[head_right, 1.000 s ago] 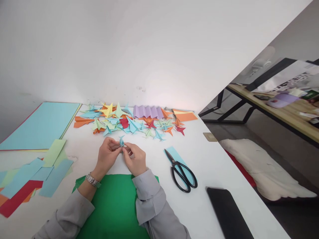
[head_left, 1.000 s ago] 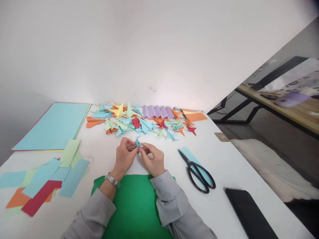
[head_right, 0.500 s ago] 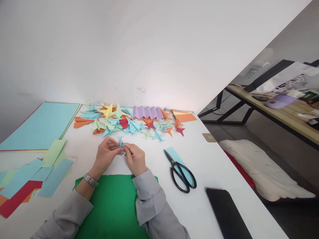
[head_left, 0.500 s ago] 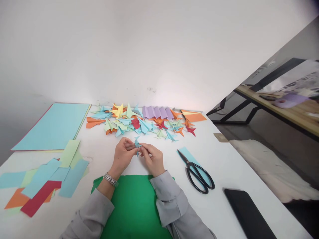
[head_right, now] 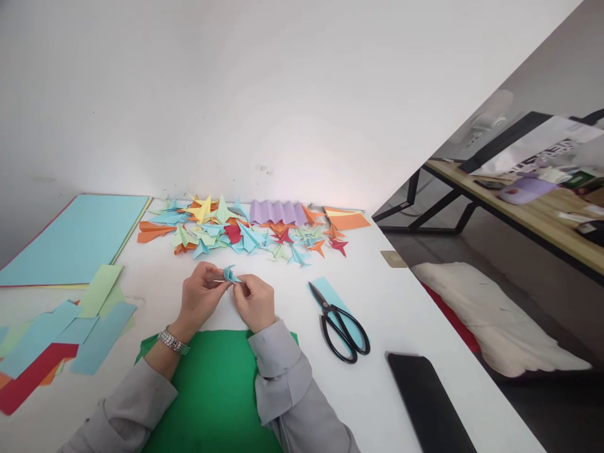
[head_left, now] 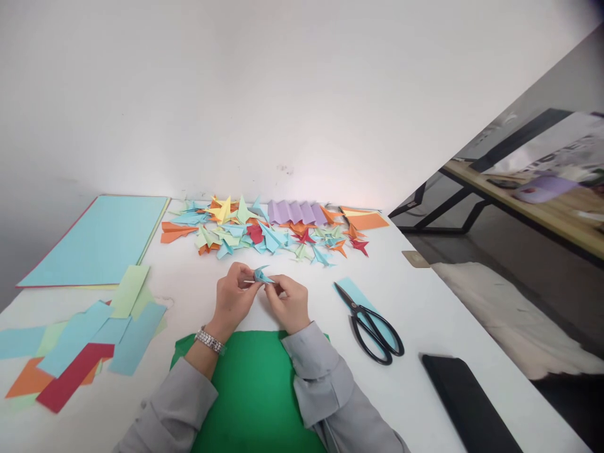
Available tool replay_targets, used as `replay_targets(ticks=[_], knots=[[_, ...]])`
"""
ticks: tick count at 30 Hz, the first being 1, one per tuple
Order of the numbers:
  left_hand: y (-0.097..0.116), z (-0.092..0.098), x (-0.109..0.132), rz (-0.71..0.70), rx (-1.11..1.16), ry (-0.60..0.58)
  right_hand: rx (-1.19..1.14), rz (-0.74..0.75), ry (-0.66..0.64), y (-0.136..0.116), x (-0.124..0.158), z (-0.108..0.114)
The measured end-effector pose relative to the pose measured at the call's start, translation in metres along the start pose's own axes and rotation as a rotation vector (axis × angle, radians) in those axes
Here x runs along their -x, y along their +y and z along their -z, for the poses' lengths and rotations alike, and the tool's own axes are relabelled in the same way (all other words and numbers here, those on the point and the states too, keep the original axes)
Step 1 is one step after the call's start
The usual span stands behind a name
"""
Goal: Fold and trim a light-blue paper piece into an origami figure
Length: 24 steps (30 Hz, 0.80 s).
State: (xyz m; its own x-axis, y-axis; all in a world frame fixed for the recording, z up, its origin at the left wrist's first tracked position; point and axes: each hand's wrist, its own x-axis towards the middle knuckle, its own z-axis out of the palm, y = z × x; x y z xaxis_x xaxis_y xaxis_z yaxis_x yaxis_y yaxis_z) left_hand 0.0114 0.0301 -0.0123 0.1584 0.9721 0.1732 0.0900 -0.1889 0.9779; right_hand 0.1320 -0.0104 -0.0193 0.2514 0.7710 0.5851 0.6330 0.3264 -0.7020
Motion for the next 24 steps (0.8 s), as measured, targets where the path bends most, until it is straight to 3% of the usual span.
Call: replay_targets(ticks=[10,24], knots=[[0.0001,-0.0003,-0.0017,0.018,0.059,-0.015,0.036,0.108,0.036,-0.0021,0.0012,0.0003],[-0.0008,-0.0005,-0.0021,0.027,0.151,-0.03,0.192,0.313,0.188,-0.0073,0.0021,0.0026]])
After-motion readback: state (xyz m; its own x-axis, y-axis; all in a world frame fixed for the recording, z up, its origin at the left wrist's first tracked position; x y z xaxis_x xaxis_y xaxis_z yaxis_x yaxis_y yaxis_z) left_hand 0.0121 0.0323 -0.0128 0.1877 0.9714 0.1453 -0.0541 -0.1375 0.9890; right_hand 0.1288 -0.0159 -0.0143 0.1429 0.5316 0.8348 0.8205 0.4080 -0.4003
